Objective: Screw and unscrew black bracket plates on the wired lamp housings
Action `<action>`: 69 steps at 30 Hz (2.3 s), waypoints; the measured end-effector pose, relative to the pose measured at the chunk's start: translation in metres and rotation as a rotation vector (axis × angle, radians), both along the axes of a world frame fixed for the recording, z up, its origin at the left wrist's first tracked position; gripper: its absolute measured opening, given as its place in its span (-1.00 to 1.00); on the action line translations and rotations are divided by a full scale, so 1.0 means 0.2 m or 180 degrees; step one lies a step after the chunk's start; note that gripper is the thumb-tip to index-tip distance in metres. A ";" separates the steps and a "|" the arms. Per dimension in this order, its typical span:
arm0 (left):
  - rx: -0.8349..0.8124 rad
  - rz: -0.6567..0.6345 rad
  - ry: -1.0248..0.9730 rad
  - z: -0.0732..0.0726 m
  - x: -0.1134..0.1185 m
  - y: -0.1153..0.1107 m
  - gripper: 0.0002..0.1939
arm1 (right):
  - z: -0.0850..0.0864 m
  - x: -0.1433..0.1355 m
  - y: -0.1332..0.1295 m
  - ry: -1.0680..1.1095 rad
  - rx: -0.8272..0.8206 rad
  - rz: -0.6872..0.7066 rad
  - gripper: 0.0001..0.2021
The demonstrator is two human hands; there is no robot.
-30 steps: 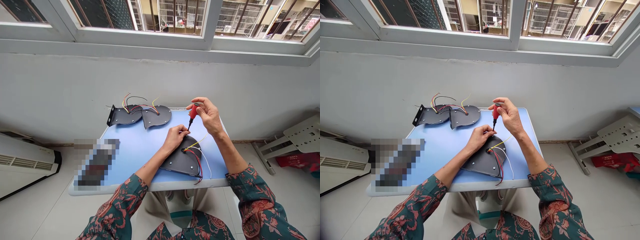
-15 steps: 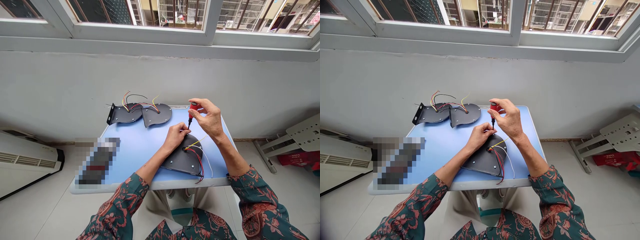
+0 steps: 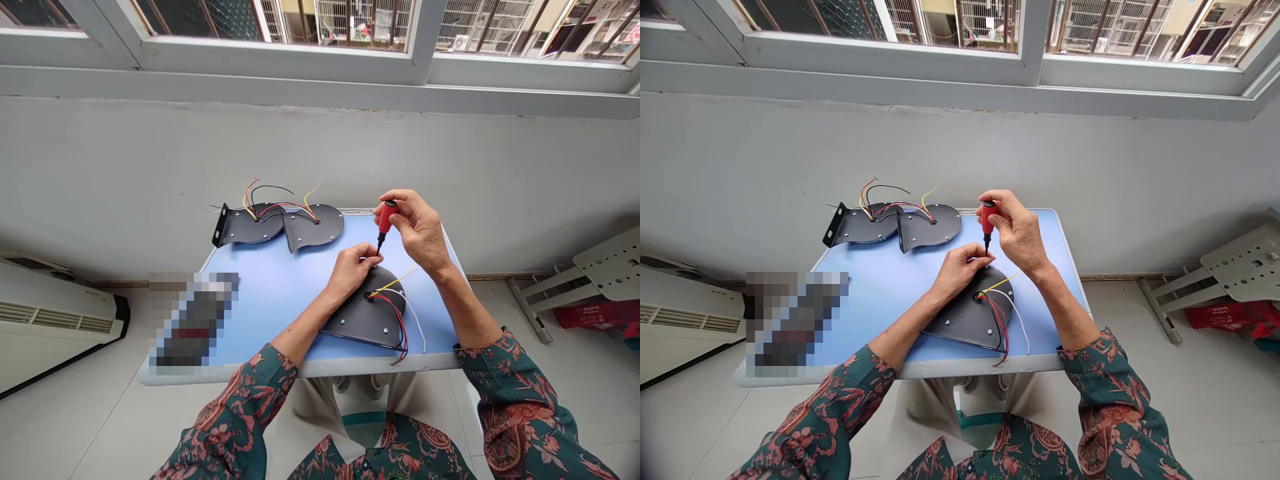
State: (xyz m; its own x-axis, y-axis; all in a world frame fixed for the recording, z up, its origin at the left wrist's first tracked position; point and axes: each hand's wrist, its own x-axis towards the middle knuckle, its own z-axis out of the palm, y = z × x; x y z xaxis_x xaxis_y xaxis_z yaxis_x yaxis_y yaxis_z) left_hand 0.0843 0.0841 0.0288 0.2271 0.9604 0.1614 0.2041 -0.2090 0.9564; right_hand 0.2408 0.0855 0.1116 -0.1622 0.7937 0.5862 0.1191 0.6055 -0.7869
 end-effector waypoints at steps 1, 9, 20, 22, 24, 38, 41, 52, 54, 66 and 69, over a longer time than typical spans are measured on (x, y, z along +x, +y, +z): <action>0.0015 -0.0014 -0.0005 0.00 0.00 0.00 -0.96 | 0.00 0.00 0.00 -0.0012 0.0005 0.0009 -0.76; -0.0029 -0.0015 -0.0110 0.00 -0.01 0.00 -0.85 | 0.02 0.00 -0.02 -0.0469 0.0291 -0.0328 -0.73; 0.0187 -0.0047 0.0401 0.01 -0.01 0.00 -0.86 | -0.02 -0.04 0.00 -0.0702 0.0938 -0.1101 -0.86; 0.0243 -0.0064 0.0487 0.02 -0.02 0.00 -0.85 | -0.02 -0.05 -0.01 -0.0783 0.1064 -0.1313 -0.86; 0.0290 -0.0095 0.0534 0.02 -0.02 0.00 -0.84 | -0.01 -0.05 -0.01 -0.0813 0.1151 -0.1301 -0.83; 0.0158 -0.0135 0.0199 0.01 -0.01 -0.01 -0.93 | 0.03 -0.04 -0.04 -0.0616 0.0472 -0.0997 -0.66; 0.0016 -0.0072 -0.0058 0.00 -0.01 -0.01 -0.94 | 0.03 -0.06 -0.05 -0.0663 0.0423 -0.1255 -0.64; 0.0003 -0.0025 0.0023 -0.01 -0.01 0.00 -0.82 | 0.08 -0.01 -0.02 -0.0272 -0.0038 0.0118 -0.60; 0.0028 -0.0001 0.0097 -0.01 -0.01 0.00 -0.80 | 0.07 -0.05 -0.02 -0.0299 0.0000 -0.0255 -0.63; 0.0305 -0.0078 0.0419 0.03 0.00 -0.01 -0.80 | -0.05 -0.16 -0.02 -0.0857 0.0695 -0.1883 -0.66; 0.0274 -0.0057 0.0413 0.01 0.00 0.00 -0.81 | -0.02 -0.12 -0.03 -0.0743 0.0457 -0.1479 -0.64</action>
State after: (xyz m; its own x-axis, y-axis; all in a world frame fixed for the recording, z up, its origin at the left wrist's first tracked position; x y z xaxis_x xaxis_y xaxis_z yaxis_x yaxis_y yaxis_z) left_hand 0.0840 0.0832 0.0306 0.2685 0.9398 0.2113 0.3202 -0.2939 0.9006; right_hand 0.2159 0.0800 0.1068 0.0481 0.7275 0.6844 0.5618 0.5468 -0.6208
